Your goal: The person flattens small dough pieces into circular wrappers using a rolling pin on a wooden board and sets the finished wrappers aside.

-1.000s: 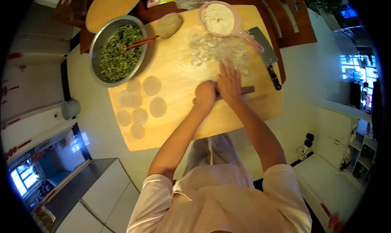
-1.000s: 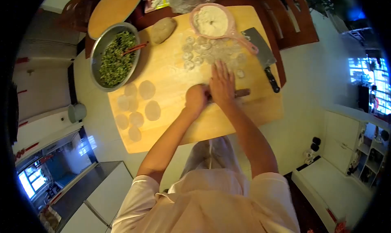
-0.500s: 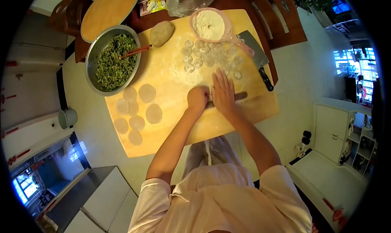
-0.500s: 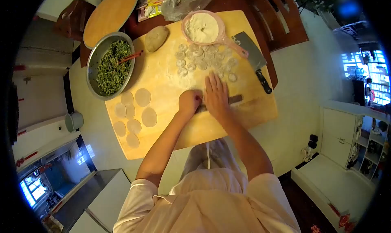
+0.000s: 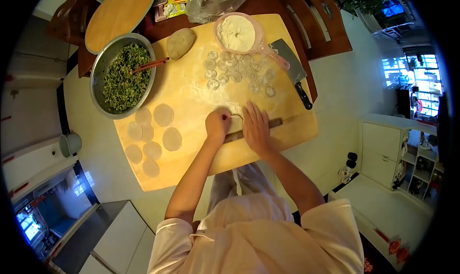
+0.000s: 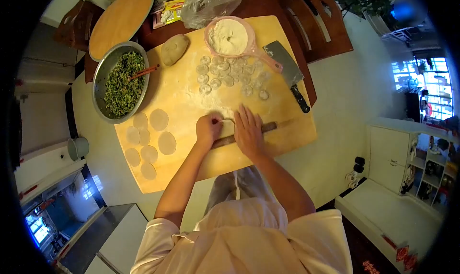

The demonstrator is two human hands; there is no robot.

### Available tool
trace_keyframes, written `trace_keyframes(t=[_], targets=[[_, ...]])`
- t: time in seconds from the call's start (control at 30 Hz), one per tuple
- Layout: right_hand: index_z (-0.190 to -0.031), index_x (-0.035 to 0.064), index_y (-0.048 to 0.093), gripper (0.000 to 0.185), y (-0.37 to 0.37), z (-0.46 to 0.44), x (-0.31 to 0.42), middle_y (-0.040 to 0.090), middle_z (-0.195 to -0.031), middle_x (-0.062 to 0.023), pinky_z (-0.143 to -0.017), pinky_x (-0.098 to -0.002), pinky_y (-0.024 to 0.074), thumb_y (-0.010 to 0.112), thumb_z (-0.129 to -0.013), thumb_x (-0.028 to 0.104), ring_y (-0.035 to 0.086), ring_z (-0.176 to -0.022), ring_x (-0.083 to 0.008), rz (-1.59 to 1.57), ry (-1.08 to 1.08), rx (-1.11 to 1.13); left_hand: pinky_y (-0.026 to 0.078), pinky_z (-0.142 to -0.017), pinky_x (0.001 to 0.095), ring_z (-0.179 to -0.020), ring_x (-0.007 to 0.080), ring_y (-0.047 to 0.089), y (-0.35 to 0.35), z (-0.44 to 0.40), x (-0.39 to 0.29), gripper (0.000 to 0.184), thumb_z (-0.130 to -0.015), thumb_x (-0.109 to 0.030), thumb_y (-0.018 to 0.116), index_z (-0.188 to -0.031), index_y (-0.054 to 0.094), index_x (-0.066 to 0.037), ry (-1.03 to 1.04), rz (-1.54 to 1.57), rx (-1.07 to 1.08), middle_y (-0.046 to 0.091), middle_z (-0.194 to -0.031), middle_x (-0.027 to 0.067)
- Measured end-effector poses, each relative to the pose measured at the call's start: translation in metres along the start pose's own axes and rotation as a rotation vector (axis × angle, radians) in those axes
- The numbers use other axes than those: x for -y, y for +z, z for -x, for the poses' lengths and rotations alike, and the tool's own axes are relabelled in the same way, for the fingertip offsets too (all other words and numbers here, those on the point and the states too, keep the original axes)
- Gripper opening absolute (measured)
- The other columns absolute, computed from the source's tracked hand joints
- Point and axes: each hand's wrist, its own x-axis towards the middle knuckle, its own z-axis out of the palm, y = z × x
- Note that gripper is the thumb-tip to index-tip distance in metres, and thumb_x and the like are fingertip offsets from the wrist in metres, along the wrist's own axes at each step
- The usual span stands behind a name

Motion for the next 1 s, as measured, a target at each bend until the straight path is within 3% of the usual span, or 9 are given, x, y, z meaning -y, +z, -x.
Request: trace_keyframes(t=[0.03,0.13,0.3,0.4,0.53,0.7,0.8,0.93,1.0], targets=[[-0.135,0.0004,0.047,0.05,-0.002,0.002,0.0,0.038,-0.148,-0.0174,-0.108,-0.0517,0.0296,0.056,-0.088,0.015,0.036,-0.137,-0.0314,0.033,0.008,0.011,0.05,-0.065,0.0396,-0.069,0.0298,0.064,-0.003,0.003,0.007,0.006,-0.072,-0.007,0.068,-0.078,0.068,-0.008,-0.12,0.196,0.052,0.065,-0.071,0.0118],[-0.136,-0.0002,0.045,0.05,-0.007,-0.009,0.007,0.038,-0.148,-0.0176,-0.109,-0.0518,0.0281,0.054,-0.089,0.014,0.035,-0.137,-0.0325,0.034,0.021,0.033,0.05,-0.065,0.0337,-0.065,0.026,0.063,-0.006,0.013,0.003,0.005,-0.076,-0.008,0.071,-0.079,0.067,-0.006,-0.093,0.23,0.099,0.064,-0.067,0.0097],[-0.138,-0.0015,0.042,0.051,0.007,-0.083,0.001,0.035,-0.15,-0.0179,-0.11,-0.0527,0.0264,0.052,-0.09,0.011,0.032,-0.139,-0.0327,-0.1,0.055,-0.042,0.049,-0.065,0.0432,-0.071,0.0372,0.063,0.008,-0.016,-0.01,0.011,-0.073,-0.016,0.064,-0.078,0.069,-0.007,0.106,-0.335,0.061,0.064,-0.073,0.0189],[-0.134,0.0006,0.048,0.049,-0.002,-0.027,0.002,0.038,-0.148,-0.0173,-0.108,-0.0526,0.0294,0.057,-0.088,0.017,0.036,-0.137,-0.0314,-0.046,0.034,0.018,0.05,-0.062,0.0428,-0.068,0.0348,0.063,0.0,-0.008,-0.008,0.008,-0.072,-0.013,0.066,-0.076,0.068,-0.006,0.135,-0.212,0.005,0.065,-0.073,0.0172],[-0.13,0.0021,0.052,0.045,-0.009,0.001,0.009,0.04,-0.147,-0.0163,-0.106,-0.0528,0.0324,0.057,-0.088,0.016,0.038,-0.136,-0.0295,0.086,-0.006,0.016,0.049,-0.063,0.043,-0.069,0.0332,0.063,-0.004,0.011,0.021,0.007,-0.076,-0.015,0.069,-0.078,0.068,-0.008,-0.229,0.399,0.003,0.066,-0.072,0.0141],[-0.132,0.0,0.05,0.044,0.011,-0.074,0.001,0.036,-0.15,-0.0159,-0.109,-0.0517,0.0292,0.053,-0.09,0.011,0.035,-0.138,-0.0302,-0.04,0.008,-0.039,0.049,-0.066,0.0453,-0.071,0.0364,0.063,-0.001,0.003,-0.015,0.011,-0.075,-0.015,0.066,-0.082,0.069,-0.007,0.109,-0.296,-0.047,0.066,-0.077,0.0179],[-0.133,0.0008,0.049,0.046,0.0,-0.066,0.003,0.037,-0.15,-0.0154,-0.109,-0.0511,0.0296,0.054,-0.089,0.011,0.036,-0.138,-0.0299,-0.061,-0.014,-0.032,0.049,-0.066,0.0454,-0.071,0.0371,0.063,-0.003,-0.005,-0.012,0.01,-0.076,-0.014,0.063,-0.079,0.069,-0.007,0.119,-0.319,-0.01,0.066,-0.077,0.0183],[-0.133,0.0012,0.05,0.046,-0.003,0.005,0.005,0.037,-0.15,-0.0151,-0.109,-0.0515,0.0295,0.055,-0.089,0.012,0.036,-0.138,-0.0295,-0.014,-0.008,0.018,0.049,-0.063,0.041,-0.067,0.0336,0.063,0.01,0.008,0.034,0.007,-0.075,-0.01,0.067,-0.081,0.067,-0.006,-0.253,0.455,0.003,0.066,-0.073,0.0147],[-0.133,0.0008,0.05,0.046,-0.001,-0.005,0.006,0.036,-0.15,-0.0159,-0.11,-0.0518,0.0287,0.054,-0.089,0.012,0.035,-0.138,-0.0296,-0.026,-0.012,0.0,0.05,-0.063,0.0384,-0.068,0.0307,0.064,0.009,0.01,0.035,0.009,-0.075,-0.011,0.07,-0.082,0.067,-0.007,-0.163,0.244,0.026,0.067,-0.073,0.0119]])
